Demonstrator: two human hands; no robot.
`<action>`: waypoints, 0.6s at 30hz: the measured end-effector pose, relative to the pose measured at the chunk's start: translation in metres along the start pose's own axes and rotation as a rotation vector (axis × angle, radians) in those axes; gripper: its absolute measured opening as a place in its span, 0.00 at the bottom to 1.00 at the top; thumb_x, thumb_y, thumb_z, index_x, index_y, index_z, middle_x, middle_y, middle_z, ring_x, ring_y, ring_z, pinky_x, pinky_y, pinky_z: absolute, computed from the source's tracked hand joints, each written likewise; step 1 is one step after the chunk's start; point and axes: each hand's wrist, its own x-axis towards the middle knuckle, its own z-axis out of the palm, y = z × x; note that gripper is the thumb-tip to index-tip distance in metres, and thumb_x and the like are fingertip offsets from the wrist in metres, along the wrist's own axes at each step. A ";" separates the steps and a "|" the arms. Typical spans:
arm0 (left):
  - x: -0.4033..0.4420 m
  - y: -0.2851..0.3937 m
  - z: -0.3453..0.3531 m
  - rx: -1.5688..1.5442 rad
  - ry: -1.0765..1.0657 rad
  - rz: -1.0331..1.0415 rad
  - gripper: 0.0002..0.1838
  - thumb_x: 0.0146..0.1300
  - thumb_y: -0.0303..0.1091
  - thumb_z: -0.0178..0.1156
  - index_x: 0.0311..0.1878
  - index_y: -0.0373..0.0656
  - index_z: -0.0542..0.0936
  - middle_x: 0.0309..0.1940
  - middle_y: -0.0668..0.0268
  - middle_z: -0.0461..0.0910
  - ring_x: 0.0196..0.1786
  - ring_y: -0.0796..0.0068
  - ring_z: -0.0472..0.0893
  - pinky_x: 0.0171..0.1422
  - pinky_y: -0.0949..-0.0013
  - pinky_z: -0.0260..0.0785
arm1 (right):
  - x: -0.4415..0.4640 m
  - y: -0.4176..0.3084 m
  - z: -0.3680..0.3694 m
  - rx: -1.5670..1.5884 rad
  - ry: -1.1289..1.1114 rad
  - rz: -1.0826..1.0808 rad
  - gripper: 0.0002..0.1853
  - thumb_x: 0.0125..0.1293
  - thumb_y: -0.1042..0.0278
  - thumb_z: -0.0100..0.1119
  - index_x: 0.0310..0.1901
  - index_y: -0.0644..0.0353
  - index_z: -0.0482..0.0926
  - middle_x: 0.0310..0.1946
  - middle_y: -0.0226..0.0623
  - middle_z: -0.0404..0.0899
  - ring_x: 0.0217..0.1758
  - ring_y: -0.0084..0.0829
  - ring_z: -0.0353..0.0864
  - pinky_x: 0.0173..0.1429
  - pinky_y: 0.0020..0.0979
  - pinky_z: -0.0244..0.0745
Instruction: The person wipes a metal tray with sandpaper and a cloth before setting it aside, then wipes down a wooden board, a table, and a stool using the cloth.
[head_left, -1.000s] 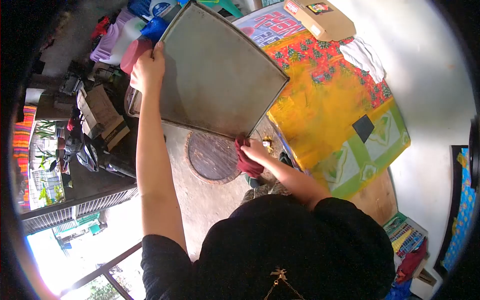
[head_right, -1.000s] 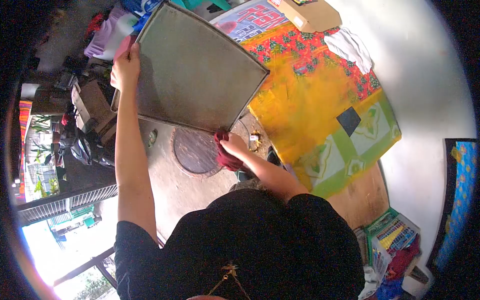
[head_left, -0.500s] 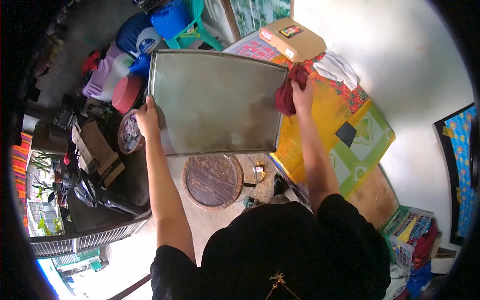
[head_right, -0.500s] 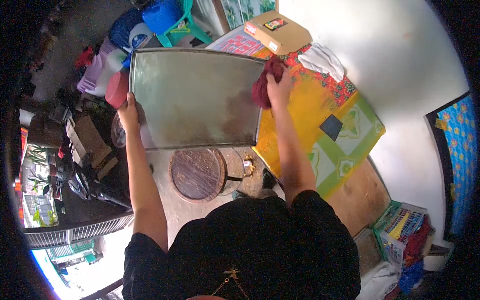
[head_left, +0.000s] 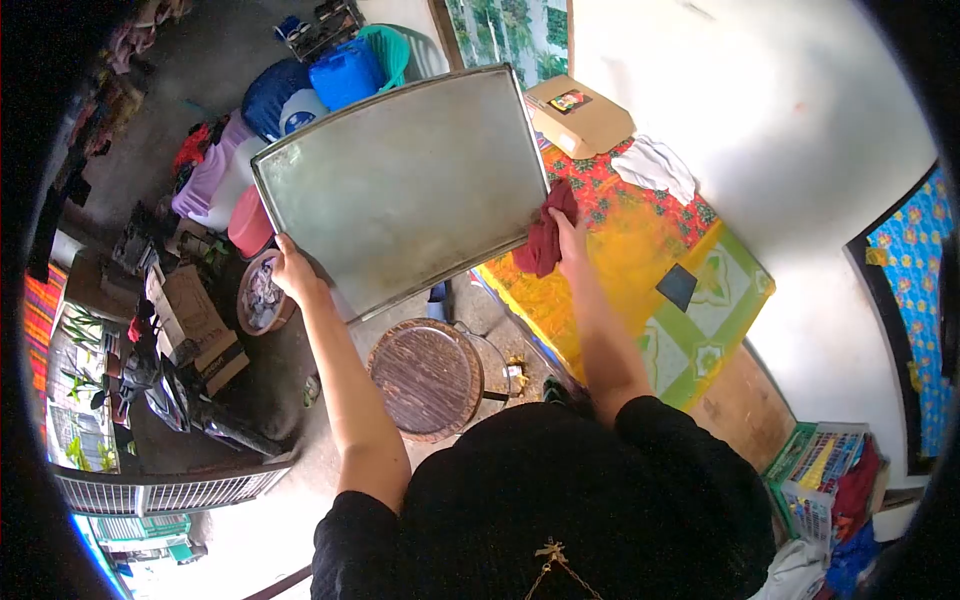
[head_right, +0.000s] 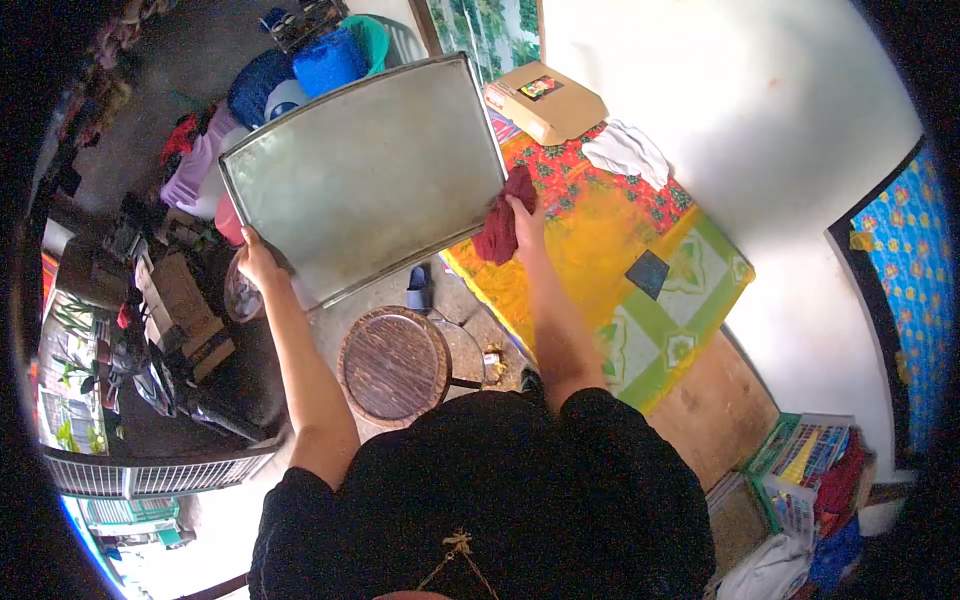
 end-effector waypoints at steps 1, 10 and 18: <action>-0.021 0.012 0.003 -0.014 -0.019 -0.036 0.22 0.71 0.44 0.58 0.33 0.30 0.81 0.27 0.65 0.80 0.29 0.77 0.75 0.35 0.69 0.68 | -0.007 -0.005 0.011 0.206 0.104 0.014 0.20 0.63 0.79 0.58 0.56 0.58 0.69 0.46 0.34 0.77 0.47 0.30 0.79 0.49 0.36 0.79; -0.076 0.001 0.012 -0.246 -0.040 -0.134 0.22 0.75 0.42 0.51 0.41 0.28 0.80 0.34 0.62 0.82 0.34 0.73 0.78 0.40 0.67 0.73 | -0.030 -0.021 0.046 0.270 0.570 -0.264 0.27 0.67 0.77 0.54 0.62 0.56 0.52 0.57 0.39 0.67 0.57 0.35 0.73 0.58 0.40 0.74; -0.097 -0.014 0.010 -0.308 0.004 -0.333 0.24 0.74 0.48 0.52 0.45 0.30 0.79 0.37 0.61 0.80 0.36 0.69 0.79 0.41 0.62 0.74 | -0.060 -0.043 0.074 0.279 0.450 -0.403 0.29 0.69 0.72 0.53 0.67 0.56 0.52 0.64 0.39 0.65 0.63 0.36 0.69 0.66 0.41 0.68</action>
